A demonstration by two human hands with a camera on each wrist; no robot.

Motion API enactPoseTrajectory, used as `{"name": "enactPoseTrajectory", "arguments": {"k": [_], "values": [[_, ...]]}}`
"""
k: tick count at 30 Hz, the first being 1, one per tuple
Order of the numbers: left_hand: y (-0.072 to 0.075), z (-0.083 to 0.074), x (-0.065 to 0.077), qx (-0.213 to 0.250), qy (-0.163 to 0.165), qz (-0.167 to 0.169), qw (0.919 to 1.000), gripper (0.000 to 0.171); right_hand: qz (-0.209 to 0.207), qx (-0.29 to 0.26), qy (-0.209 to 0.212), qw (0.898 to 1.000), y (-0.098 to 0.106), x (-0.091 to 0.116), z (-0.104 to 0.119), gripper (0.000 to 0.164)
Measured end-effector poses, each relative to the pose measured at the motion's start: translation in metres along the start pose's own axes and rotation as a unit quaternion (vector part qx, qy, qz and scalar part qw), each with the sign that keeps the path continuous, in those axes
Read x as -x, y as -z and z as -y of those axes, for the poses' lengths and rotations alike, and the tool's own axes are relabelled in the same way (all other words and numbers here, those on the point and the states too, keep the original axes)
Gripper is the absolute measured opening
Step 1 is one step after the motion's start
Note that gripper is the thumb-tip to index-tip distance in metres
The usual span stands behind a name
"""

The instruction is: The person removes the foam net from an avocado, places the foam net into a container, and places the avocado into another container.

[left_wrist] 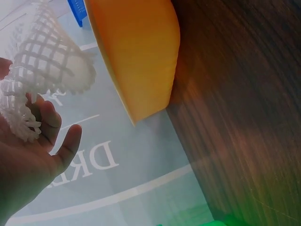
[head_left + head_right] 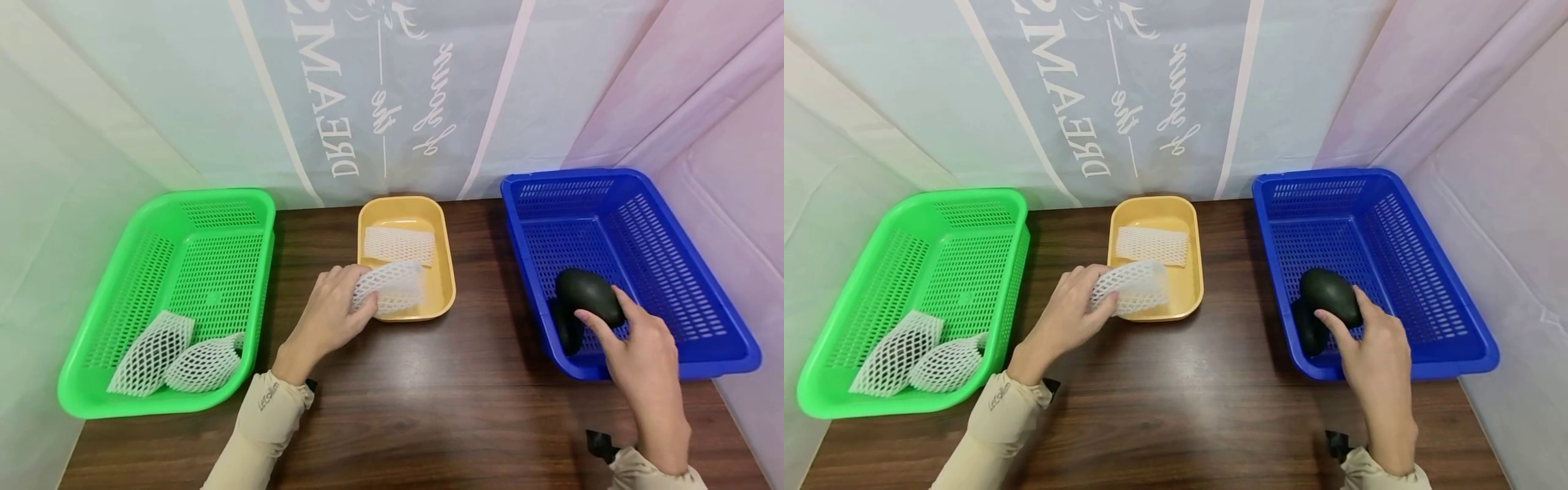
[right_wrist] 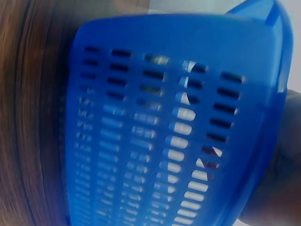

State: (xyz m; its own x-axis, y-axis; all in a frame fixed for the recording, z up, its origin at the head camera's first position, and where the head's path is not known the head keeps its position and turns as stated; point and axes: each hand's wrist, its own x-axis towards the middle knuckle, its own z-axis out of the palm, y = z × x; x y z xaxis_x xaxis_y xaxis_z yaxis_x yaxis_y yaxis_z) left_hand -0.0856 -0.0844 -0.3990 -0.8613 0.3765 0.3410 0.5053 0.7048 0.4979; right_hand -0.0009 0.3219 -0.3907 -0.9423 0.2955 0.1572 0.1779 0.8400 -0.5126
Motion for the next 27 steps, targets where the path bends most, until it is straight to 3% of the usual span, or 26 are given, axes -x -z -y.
{"name": "enactPoseTrajectory", "arguments": {"k": [9, 18, 27], "values": [[-0.002, 0.001, -0.006, 0.001, 0.005, 0.023, 0.9997, 0.035, -0.019, 0.052, -0.032, 0.998, 0.001, -0.005, -0.018, 0.072], [-0.008, 0.0, -0.019, -0.004, -0.008, 0.023, 0.9997, 0.035, 0.028, 0.1, -0.084, 0.991, -0.001, -0.009, -0.024, 0.078], [-0.017, 0.003, -0.035, -0.03, -0.014, 0.048, 0.9983, 0.037, 0.086, 0.134, -0.122, 0.98, -0.001, -0.013, -0.027, 0.091]]}}
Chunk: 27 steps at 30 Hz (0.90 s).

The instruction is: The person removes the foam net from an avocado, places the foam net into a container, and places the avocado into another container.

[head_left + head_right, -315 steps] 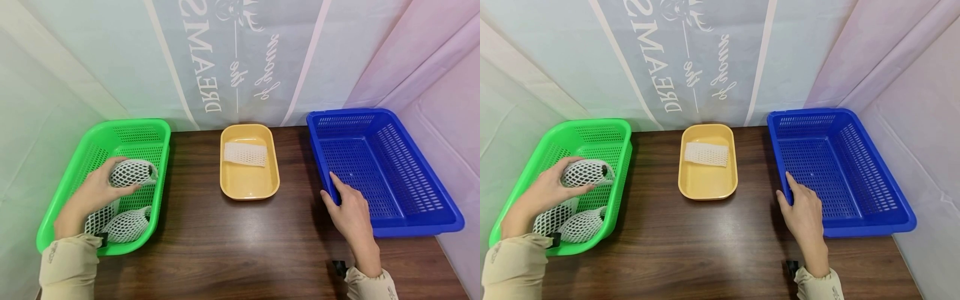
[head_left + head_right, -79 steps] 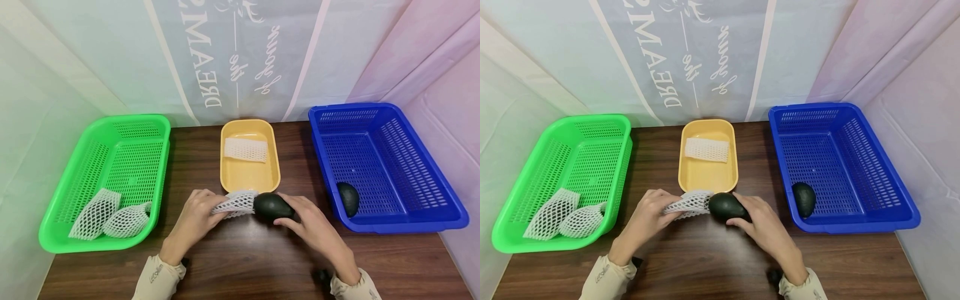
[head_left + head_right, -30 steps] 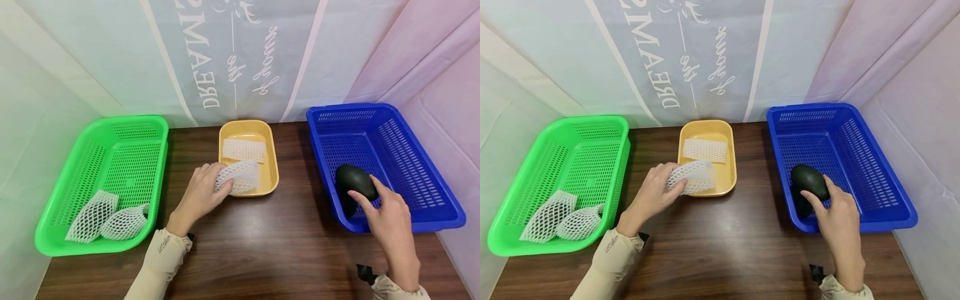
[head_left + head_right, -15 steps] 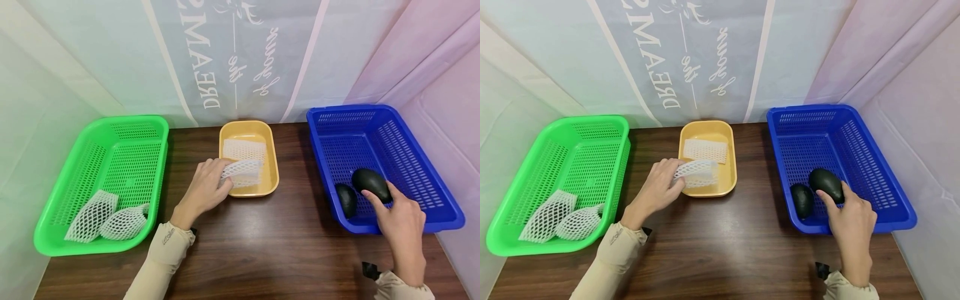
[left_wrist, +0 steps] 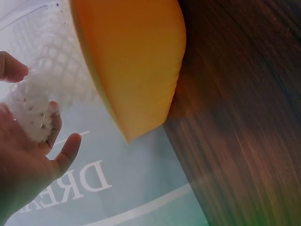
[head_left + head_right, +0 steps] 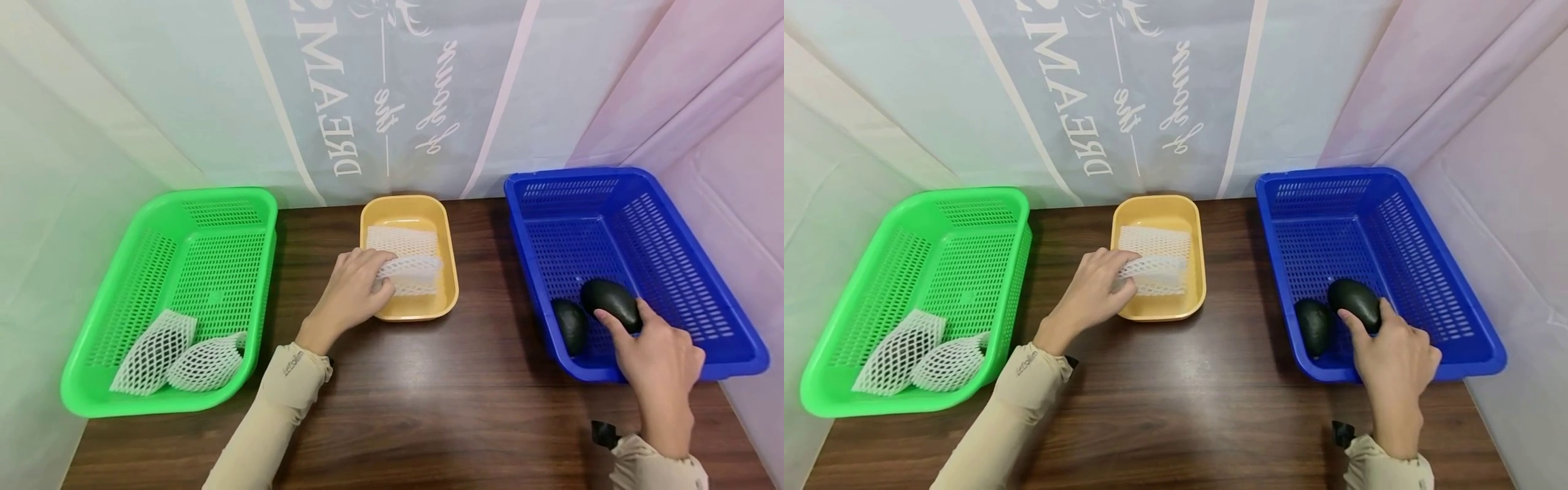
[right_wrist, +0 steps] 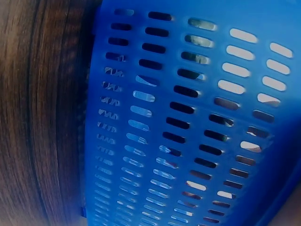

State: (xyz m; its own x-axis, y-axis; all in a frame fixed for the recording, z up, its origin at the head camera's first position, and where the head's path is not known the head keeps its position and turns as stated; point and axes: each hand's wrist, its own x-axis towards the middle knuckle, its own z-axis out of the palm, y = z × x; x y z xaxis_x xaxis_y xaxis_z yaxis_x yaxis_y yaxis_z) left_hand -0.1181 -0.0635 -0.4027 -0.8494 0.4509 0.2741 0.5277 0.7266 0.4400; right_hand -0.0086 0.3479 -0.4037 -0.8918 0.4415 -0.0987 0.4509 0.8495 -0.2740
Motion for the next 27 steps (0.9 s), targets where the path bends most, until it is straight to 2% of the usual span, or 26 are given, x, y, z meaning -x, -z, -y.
{"name": "enactPoseTrajectory", "arguments": {"k": [7, 17, 22, 27], "values": [[-0.005, 0.0, -0.012, -0.016, 0.032, 0.069, 0.997, 0.04, 0.028, 0.025, -0.004, 0.999, 0.001, -0.003, -0.003, 0.094], [-0.016, 0.004, -0.027, -0.024, 0.049, 0.072, 0.9959, 0.033, 0.045, 0.027, -0.015, 0.998, 0.001, -0.004, -0.002, 0.092], [-0.021, 0.008, -0.034, -0.027, 0.066, 0.09, 0.9933, 0.04, 0.047, 0.021, -0.022, 0.998, 0.001, -0.004, -0.002, 0.09], [-0.023, 0.013, -0.035, -0.04, 0.092, 0.095, 0.9904, 0.048, 0.054, 0.024, -0.023, 0.998, 0.001, -0.005, -0.001, 0.09]]}}
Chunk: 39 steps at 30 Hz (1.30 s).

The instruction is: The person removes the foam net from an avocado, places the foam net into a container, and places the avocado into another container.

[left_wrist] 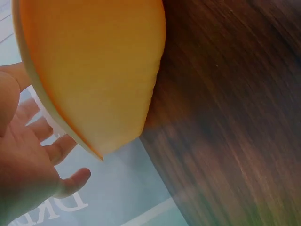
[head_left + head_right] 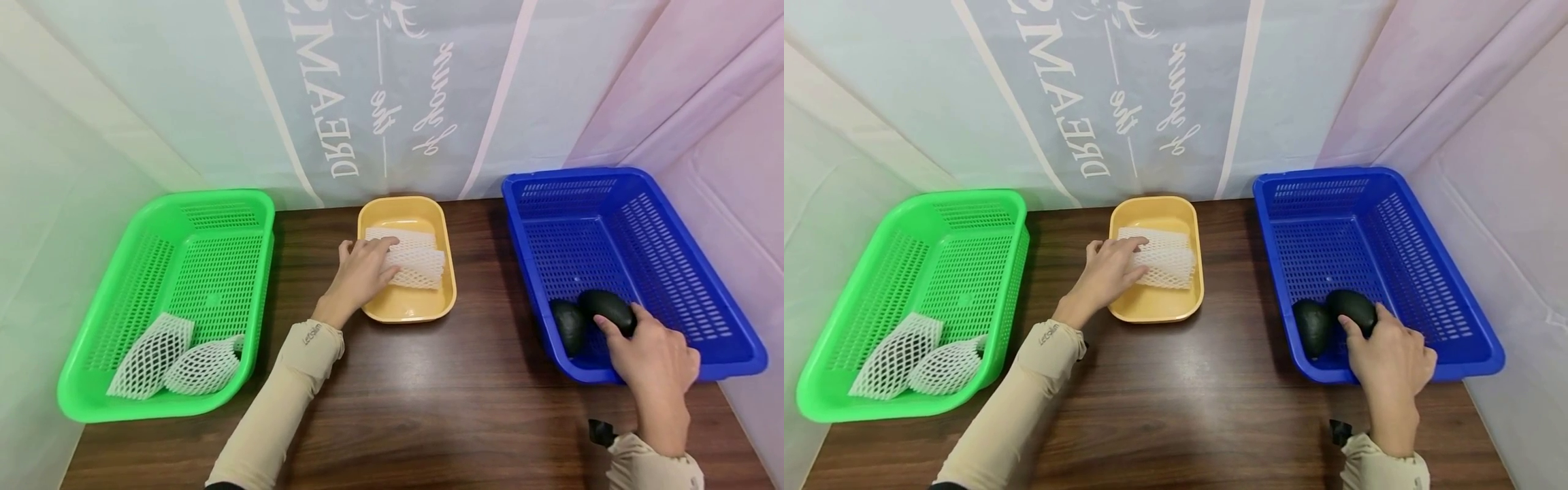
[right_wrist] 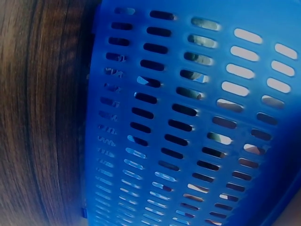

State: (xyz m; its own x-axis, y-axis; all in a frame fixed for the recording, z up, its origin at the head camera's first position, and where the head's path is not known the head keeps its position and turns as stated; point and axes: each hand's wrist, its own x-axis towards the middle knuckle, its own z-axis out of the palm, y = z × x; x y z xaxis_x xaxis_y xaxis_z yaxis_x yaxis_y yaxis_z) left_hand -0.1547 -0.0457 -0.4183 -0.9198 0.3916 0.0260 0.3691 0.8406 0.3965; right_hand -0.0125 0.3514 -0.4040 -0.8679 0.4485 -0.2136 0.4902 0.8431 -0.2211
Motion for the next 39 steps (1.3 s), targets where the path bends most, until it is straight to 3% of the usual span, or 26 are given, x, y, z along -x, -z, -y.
{"name": "enactPoseTrajectory", "arguments": {"k": [10, 22, 39], "values": [[0.009, 0.006, 0.008, 0.004, 0.019, 0.005, 0.9998, 0.055, 0.009, 0.002, -0.003, 1.0, -0.002, -0.001, -0.001, 0.087], [0.017, 0.008, 0.016, -0.009, -0.003, -0.028, 0.9995, 0.049, 0.011, -0.006, -0.022, 1.0, -0.002, 0.0, 0.002, 0.086], [0.03, 0.006, 0.032, -0.005, 0.001, -0.03, 0.9995, 0.046, 0.003, -0.009, -0.026, 1.0, 0.0, 0.001, 0.003, 0.089]]}}
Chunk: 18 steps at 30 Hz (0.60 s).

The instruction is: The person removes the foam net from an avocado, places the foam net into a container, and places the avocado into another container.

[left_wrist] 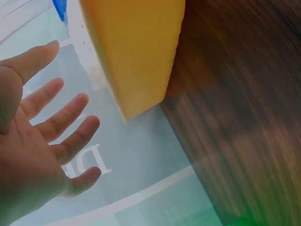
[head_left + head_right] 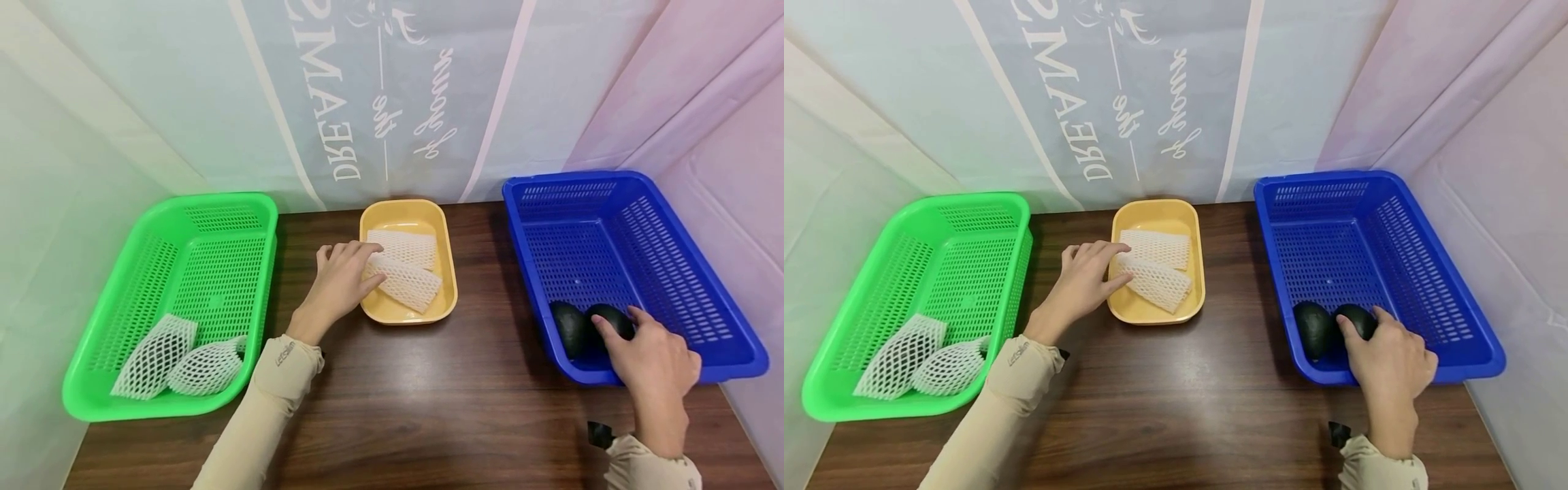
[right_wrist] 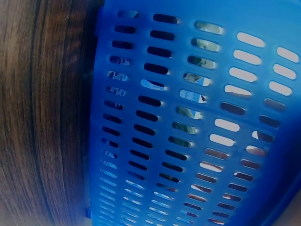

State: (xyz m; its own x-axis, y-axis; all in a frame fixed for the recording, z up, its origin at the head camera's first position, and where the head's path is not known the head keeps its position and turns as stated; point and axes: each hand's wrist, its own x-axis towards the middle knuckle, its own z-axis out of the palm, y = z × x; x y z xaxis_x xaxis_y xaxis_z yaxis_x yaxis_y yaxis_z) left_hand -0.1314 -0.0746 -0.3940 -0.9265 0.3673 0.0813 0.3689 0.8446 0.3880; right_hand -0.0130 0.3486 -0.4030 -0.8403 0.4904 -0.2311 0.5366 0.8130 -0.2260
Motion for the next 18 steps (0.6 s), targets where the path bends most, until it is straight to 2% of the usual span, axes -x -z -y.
{"name": "enactPoseTrajectory", "arguments": {"k": [7, 18], "values": [[0.008, 0.003, 0.012, 0.0, -0.003, -0.005, 1.0, 0.048, -0.017, -0.012, 0.012, 1.0, -0.001, 0.002, 0.001, 0.086], [0.023, 0.007, 0.027, 0.0, 0.009, -0.014, 0.9999, 0.05, -0.105, -0.03, 0.061, 0.992, -0.003, 0.007, 0.003, 0.072]]}}
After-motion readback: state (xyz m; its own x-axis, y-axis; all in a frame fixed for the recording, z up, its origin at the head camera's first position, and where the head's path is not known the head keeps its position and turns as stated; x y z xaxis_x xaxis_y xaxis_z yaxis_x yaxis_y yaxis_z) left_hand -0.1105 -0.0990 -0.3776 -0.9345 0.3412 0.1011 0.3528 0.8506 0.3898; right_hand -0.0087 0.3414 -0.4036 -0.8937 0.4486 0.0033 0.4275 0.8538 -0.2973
